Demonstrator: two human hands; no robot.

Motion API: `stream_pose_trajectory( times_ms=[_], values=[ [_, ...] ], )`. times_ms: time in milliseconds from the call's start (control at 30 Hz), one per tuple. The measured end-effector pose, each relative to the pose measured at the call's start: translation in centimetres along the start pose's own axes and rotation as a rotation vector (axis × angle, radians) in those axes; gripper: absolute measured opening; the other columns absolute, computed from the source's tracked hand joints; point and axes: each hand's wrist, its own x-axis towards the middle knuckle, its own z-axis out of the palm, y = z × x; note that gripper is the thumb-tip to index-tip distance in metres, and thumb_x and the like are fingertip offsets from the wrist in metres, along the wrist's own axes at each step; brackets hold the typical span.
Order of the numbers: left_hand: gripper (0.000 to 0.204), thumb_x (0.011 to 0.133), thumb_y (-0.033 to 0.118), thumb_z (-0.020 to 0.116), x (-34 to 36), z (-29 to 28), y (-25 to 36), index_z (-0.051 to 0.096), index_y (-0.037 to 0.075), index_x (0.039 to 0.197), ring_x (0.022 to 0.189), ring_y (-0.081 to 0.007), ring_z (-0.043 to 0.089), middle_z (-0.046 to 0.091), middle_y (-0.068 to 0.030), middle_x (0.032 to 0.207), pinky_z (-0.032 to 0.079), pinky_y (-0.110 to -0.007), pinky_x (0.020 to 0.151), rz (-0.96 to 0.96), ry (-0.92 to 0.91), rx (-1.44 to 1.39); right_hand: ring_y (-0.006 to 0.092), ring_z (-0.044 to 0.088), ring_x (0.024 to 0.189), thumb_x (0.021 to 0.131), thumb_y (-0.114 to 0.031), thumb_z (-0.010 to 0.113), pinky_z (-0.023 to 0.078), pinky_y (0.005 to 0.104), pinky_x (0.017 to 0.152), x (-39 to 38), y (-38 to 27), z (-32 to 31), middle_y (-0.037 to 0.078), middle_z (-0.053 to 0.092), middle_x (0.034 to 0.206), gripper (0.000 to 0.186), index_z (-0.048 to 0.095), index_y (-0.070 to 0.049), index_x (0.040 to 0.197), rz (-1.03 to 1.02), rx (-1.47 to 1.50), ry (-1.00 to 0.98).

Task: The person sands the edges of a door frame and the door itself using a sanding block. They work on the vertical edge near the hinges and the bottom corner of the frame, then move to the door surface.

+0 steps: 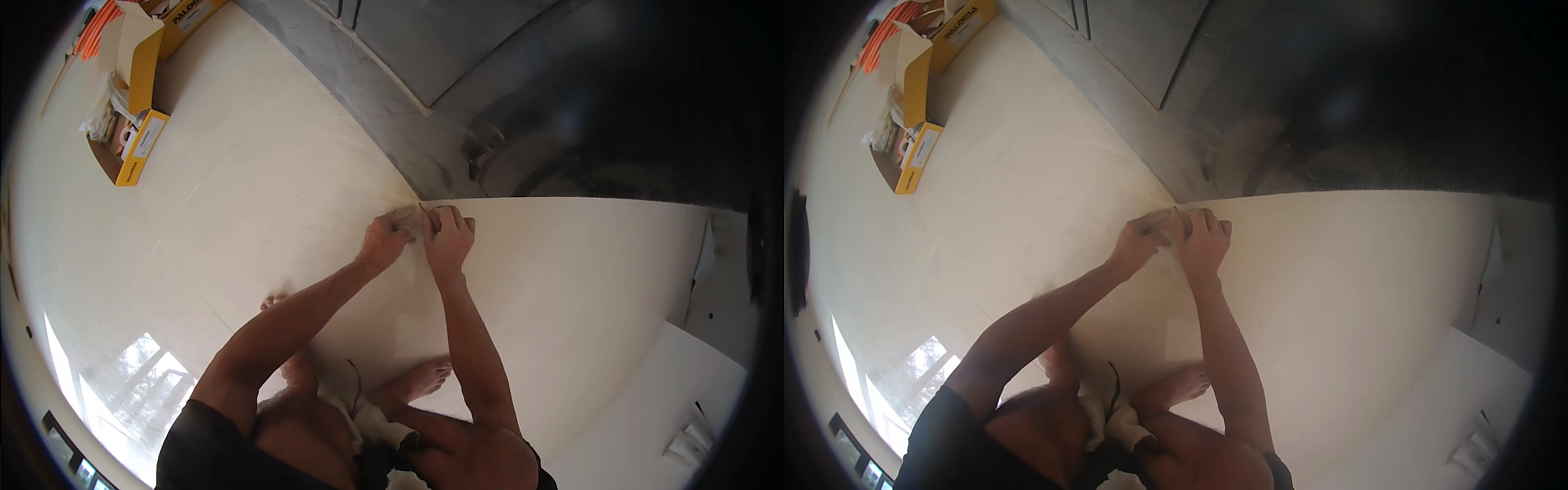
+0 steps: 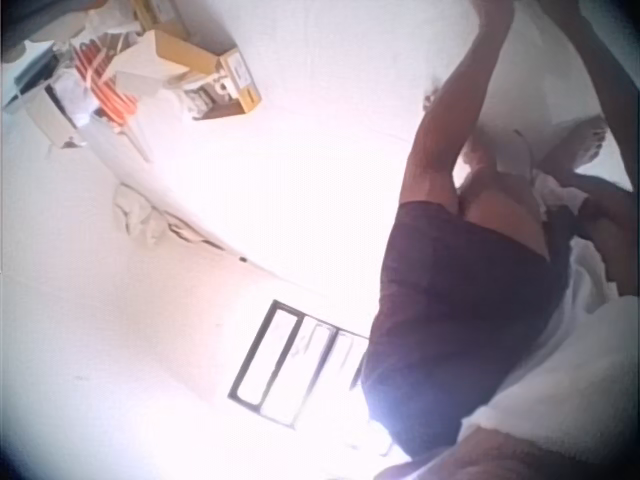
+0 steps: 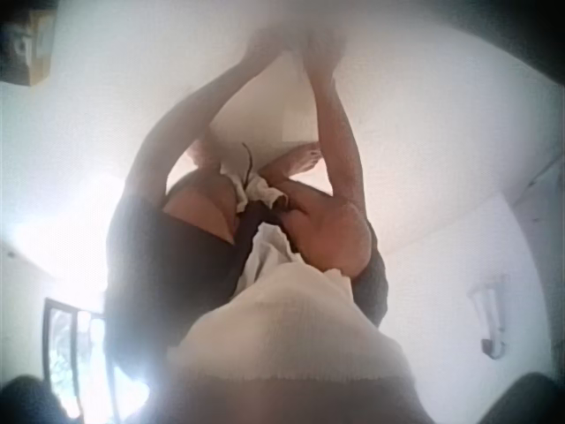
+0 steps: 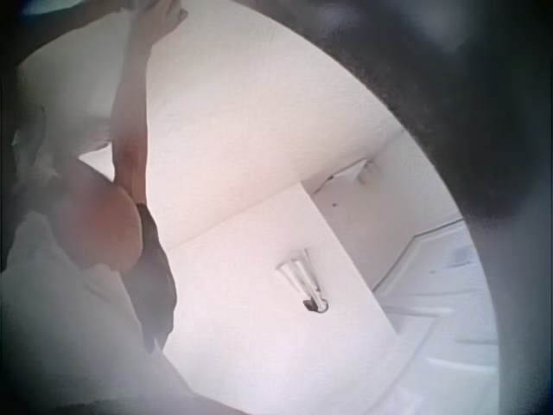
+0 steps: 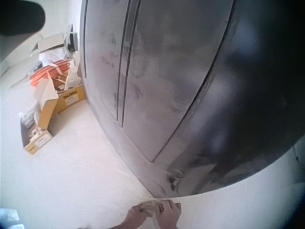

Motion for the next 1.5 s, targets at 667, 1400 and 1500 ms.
stream_pose_trajectory(
  times_ms=[667,1400,1500],
  values=[
    [0.052,0.086,0.007,0.055,1.4,1.7,1.4,0.049,0.009,0.138,0.099,-0.0108,0.051,0.054,0.0008,0.117,0.042,-0.028,0.085,-0.228,-0.255,-0.542,0.0170,0.059,0.069,0.070,-0.010,0.077,0.033,0.0369,0.072,1.3,1.6,0.8,-0.001,0.061,0.074,0.021,0.060,-0.016,0.081,-0.214,-0.204,0.028],
    [0.084,0.088,0.015,0.063,0.6,4.9,2.8,0.016,0.003,0.157,0.127,-0.0178,0.046,0.042,-0.0072,0.149,0.038,-0.036,0.107,-0.201,-0.303,-0.596,0.0245,0.061,0.078,0.083,-0.014,0.080,0.042,0.0378,0.077,-3.0,0.9,-4.2,0.004,0.068,0.085,0.022,0.059,-0.010,0.086,0.173,0.102,0.138],
    [0.085,0.089,0.014,0.063,0.8,5.3,2.5,0.015,0.005,0.158,0.120,-0.0179,0.051,0.044,-0.0066,0.148,0.041,-0.035,0.102,-0.121,-0.363,-0.605,0.0283,0.061,0.084,0.084,-0.015,0.079,0.045,0.0417,0.078,-3.2,1.0,-3.9,0.007,0.069,0.089,0.019,0.061,-0.008,0.089,0.315,0.157,0.134]
  ],
)
